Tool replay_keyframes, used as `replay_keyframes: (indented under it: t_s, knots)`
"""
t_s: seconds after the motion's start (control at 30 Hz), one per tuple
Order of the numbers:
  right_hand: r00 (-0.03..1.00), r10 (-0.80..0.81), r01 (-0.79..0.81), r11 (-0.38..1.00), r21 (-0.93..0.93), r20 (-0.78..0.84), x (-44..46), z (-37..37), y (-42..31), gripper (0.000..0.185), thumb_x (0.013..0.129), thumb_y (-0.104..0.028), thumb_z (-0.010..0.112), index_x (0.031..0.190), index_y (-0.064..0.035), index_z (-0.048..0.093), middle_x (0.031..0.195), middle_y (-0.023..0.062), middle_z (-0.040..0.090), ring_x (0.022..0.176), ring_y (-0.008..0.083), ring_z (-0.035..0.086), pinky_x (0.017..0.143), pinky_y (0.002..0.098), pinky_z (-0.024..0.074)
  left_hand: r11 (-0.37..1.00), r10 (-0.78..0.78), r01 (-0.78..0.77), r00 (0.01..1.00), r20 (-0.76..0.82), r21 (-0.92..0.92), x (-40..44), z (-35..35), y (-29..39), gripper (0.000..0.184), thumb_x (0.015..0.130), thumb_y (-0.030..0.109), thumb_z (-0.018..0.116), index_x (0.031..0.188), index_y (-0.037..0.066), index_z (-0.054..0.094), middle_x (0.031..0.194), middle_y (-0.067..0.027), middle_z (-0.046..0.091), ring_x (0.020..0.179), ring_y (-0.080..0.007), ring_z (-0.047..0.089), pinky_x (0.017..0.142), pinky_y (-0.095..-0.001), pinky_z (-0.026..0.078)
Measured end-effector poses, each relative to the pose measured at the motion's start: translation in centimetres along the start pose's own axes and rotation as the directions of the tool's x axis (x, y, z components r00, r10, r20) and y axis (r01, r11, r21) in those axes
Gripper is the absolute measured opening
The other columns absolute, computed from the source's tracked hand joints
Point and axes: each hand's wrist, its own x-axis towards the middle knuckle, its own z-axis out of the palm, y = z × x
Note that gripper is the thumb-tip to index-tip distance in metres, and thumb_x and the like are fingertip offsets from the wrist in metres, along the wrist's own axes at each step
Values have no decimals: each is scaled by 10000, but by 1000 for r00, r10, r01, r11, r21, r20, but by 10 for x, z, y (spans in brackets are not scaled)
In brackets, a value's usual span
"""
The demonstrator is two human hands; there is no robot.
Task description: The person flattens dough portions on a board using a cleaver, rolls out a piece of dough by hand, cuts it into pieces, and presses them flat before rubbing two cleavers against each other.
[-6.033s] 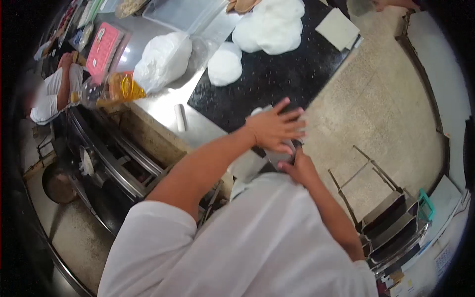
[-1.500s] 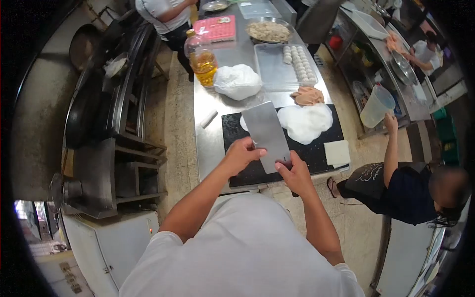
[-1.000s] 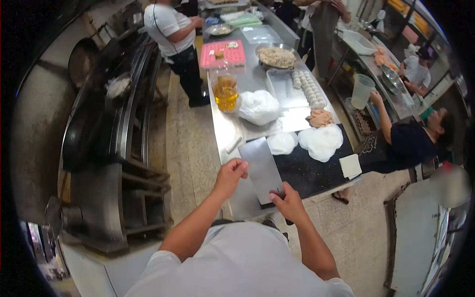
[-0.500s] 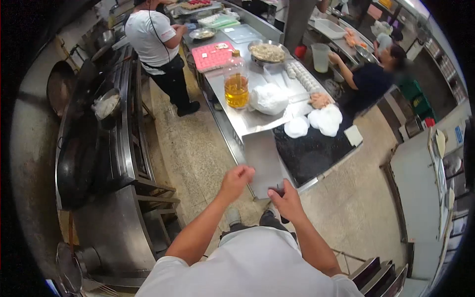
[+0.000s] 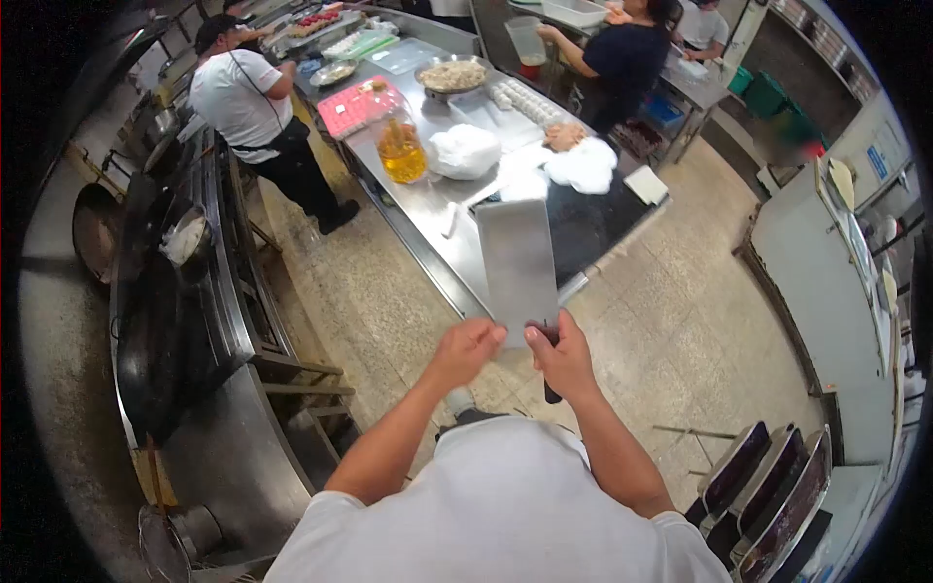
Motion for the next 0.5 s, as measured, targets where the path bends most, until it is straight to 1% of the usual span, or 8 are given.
replay_keyframes:
  t_s: [0.07,0.13,0.27,0.33,0.37,0.43,0.47,0.5]
  knots:
    - [1000,-11,11,1000,13,-5,-20,-25,5,248,961,-210,701,1029,-19,557,748,20,610,608,77,542,528,270,462,998,12,-21,993,-121,-66,8,13,-4,364,1017,306,621,789,24,591,664,-19,573,640,-110,545,577,-312,447]
    - [1000,1,-1,1000,-1,-14,-39,-52,8,241,967,-210,697,1028,-21,559,742,11,606,586,81,536,515,270,444,978,-137,99,968,-209,-184,16,23,21,406,1023,338,611,766,24,584,671,-14,585,645,-99,545,578,-301,450]
    - [992,111,-104,989,103,-63,-87,-106,14,199,973,-181,688,1031,-44,556,789,5,581,569,68,503,519,250,440,979,-165,162,986,-15,-127,24,68,35,395,1028,317,609,761,26,600,677,-5,591,667,-77,549,617,-270,462]
    - [979,148,-133,985,113,-140,-107,-128,21,190,967,-172,684,1025,-45,556,779,2,575,575,67,502,519,252,440,998,35,-31,995,89,-50,20,104,44,316,1030,261,611,819,27,630,723,0,606,711,-65,562,670,-247,471]
    - [974,164,-144,981,128,-158,-117,-139,28,190,967,-172,684,1025,-45,556,779,2,575,575,67,502,519,252,440,999,26,-20,993,114,-45,19,124,52,316,1030,261,611,819,27,630,723,0,606,711,-65,562,670,-247,471]
    - [964,193,-193,981,15,-181,-139,-158,43,247,952,-205,705,1037,-9,583,809,59,650,616,109,566,558,299,475,933,-93,113,993,74,-341,14,161,79,232,1027,212,616,892,27,650,779,15,614,751,-68,563,706,-242,468]
    - [960,199,-198,980,25,-199,-148,-162,50,247,952,-205,705,1037,-9,583,809,59,650,616,109,566,558,299,475,934,-93,120,991,95,-336,18,170,77,232,1027,212,616,892,27,650,779,15,614,751,-68,563,706,-242,468]
    - [961,180,-182,983,6,-210,-157,-166,54,260,947,-207,708,1059,-3,592,828,73,670,650,129,591,594,314,490,899,-84,123,990,109,-420,24,177,73,222,1024,208,622,893,31,643,802,20,610,764,-67,554,712,-244,464]
